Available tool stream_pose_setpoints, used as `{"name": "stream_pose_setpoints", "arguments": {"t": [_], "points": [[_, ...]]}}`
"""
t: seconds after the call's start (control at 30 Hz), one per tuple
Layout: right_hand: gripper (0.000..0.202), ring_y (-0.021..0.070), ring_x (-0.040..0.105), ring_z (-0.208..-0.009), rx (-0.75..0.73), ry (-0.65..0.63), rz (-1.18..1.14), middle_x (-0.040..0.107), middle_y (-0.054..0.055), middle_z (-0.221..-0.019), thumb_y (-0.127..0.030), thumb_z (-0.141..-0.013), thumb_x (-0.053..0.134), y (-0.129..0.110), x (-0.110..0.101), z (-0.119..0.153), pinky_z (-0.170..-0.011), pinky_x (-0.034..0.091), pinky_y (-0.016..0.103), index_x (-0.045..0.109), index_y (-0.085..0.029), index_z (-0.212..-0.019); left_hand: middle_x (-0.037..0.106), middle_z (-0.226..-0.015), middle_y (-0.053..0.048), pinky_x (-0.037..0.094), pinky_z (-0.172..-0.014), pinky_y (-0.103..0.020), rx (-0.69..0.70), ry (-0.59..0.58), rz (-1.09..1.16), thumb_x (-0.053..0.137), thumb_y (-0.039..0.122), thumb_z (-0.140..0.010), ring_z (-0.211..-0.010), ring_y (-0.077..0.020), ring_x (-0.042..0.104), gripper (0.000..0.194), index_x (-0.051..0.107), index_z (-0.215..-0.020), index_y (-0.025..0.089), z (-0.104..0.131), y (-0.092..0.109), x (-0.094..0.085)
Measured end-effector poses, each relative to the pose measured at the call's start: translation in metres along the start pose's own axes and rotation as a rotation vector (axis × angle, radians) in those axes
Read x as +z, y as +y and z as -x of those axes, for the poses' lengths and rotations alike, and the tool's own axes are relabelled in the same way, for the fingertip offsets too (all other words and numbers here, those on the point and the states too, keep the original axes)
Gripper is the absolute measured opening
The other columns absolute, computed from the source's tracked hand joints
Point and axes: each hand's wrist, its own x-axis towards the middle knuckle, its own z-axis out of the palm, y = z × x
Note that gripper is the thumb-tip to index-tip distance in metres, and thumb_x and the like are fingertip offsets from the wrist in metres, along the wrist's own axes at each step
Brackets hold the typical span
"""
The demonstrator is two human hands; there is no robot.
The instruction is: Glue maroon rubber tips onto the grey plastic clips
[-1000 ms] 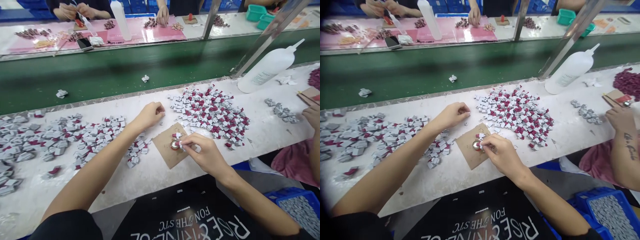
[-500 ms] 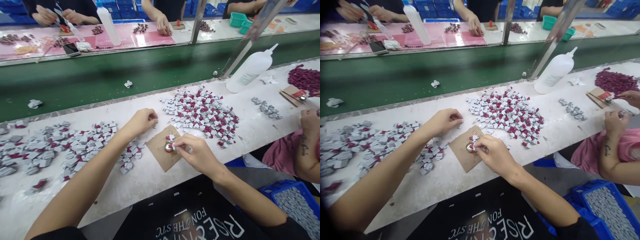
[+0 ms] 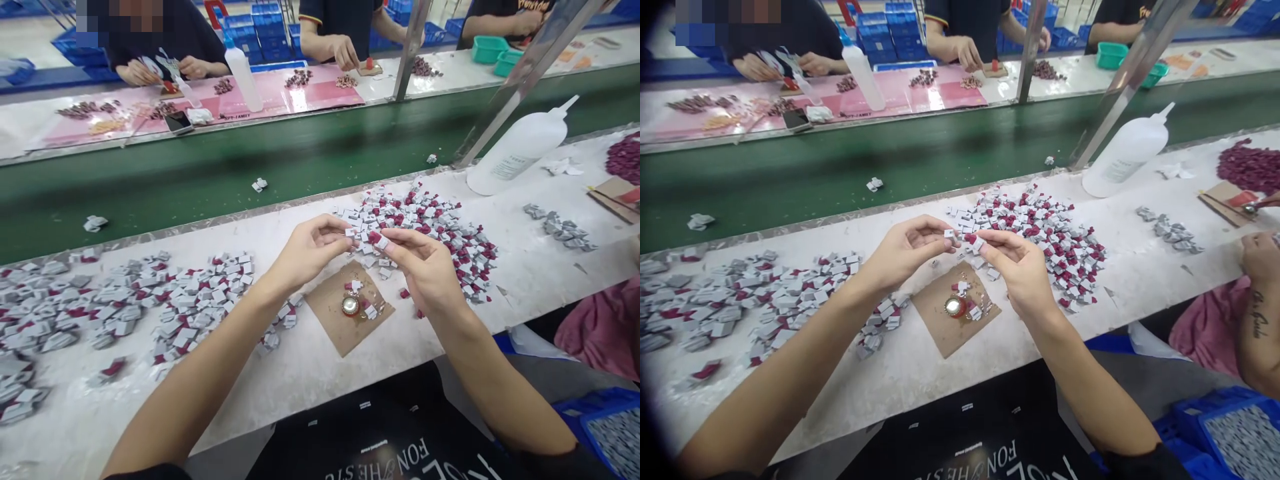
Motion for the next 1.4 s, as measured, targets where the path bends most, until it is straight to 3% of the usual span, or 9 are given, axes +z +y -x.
{"name": "stream_pose_setpoints", "arguments": {"t": [0.17, 0.4, 0.6, 0.87, 1.0, 1.1, 1.23, 1.4], "points": [[0.032, 0.0289, 0.084, -0.11, -0.029, -0.043, -0.065, 0.088, 0.005, -0.112, -0.047, -0.081, 0.101, 0.001, 0.006, -0.01, -0.112, 0.066, 0.054, 0.09, -0.028, -0.104, 0.085, -0.111, -0.012, 0.068, -0.1, -0.046, 0.012, -0.065, 0.221, 0.097, 0.045, -0.085, -0.097, -0.0273, 0.084, 0.043, 0.078, -0.112, 0.018, 0.002, 0.007, 0.014], [0.037, 0.0318, 0.083, -0.115, -0.041, -0.074, 0.039, 0.088, 0.008, -0.115, -0.053, -0.087, 0.096, 0.005, 0.001, -0.011, -0.107, 0.069, 0.055, 0.088, -0.027, -0.111, 0.085, -0.112, -0.011, 0.067, -0.103, -0.047, 0.018, -0.066, 0.246, 0.097, 0.048, -0.086, -0.1, -0.0284, 0.085, 0.042, 0.079, -0.111, 0.019, 0.0, 0.002, 0.016], [0.028, 0.0293, 0.086, -0.106, -0.022, -0.079, 0.082, 0.089, 0.007, -0.109, -0.045, -0.084, 0.099, 0.0, 0.001, -0.013, -0.103, 0.071, 0.049, 0.091, -0.027, -0.105, 0.085, -0.112, -0.011, 0.067, -0.101, -0.045, 0.044, -0.054, 0.126, 0.093, 0.044, -0.089, -0.105, -0.0289, 0.083, 0.035, 0.08, -0.11, 0.019, 0.002, 0.004, 0.016], [0.026, 0.0299, 0.086, -0.102, -0.01, -0.222, 0.216, 0.09, 0.01, -0.106, -0.04, -0.082, 0.097, -0.006, -0.004, -0.033, -0.096, 0.072, 0.047, 0.091, -0.023, -0.101, 0.084, -0.104, -0.009, 0.068, -0.094, -0.044, 0.072, -0.055, -0.001, 0.086, 0.039, -0.09, -0.096, -0.0279, 0.083, 0.027, 0.076, -0.108, 0.02, -0.005, 0.003, 0.015], [0.02, 0.0274, 0.085, -0.095, -0.007, -0.308, 0.466, 0.089, 0.01, -0.104, -0.03, -0.091, 0.084, -0.009, -0.005, -0.075, -0.091, 0.07, 0.045, 0.09, -0.022, -0.107, 0.084, -0.11, -0.01, 0.066, -0.096, -0.046, 0.085, -0.096, -0.235, 0.08, 0.036, -0.09, -0.103, -0.0291, 0.081, 0.021, 0.077, -0.106, 0.022, -0.042, 0.002, 0.0], [0.027, 0.0247, 0.083, -0.097, -0.054, -0.13, 0.852, 0.088, 0.01, -0.114, -0.019, -0.094, 0.075, -0.018, -0.011, -0.132, -0.095, 0.067, 0.042, 0.088, -0.021, -0.118, 0.082, -0.111, -0.011, 0.063, -0.098, -0.046, 0.079, 0.068, -0.506, 0.077, 0.03, -0.09, -0.102, -0.0284, 0.077, 0.014, 0.077, -0.101, 0.022, -0.086, 0.001, -0.02], [0.035, 0.0333, 0.08, -0.116, -0.03, 0.141, 1.103, 0.084, 0.017, -0.122, -0.015, -0.094, 0.073, -0.028, -0.024, -0.216, -0.11, 0.06, 0.048, 0.082, -0.013, -0.127, 0.081, -0.1, -0.011, 0.063, -0.091, -0.044, -0.098, 0.295, -0.567, 0.074, 0.025, -0.092, -0.094, -0.0277, 0.077, 0.007, 0.07, -0.097, 0.022, -0.145, -0.008, -0.047], [0.015, 0.0449, 0.079, -0.121, 0.109, 0.204, 1.265, 0.084, 0.026, -0.106, -0.026, -0.095, 0.08, -0.011, -0.022, -0.273, -0.109, 0.058, 0.054, 0.083, -0.011, -0.098, 0.081, -0.108, -0.014, 0.062, -0.094, -0.047, -0.185, 0.408, -0.599, 0.074, 0.02, -0.09, -0.105, -0.0316, 0.077, 0.008, 0.067, -0.093, 0.023, -0.19, -0.033, -0.062]]}}
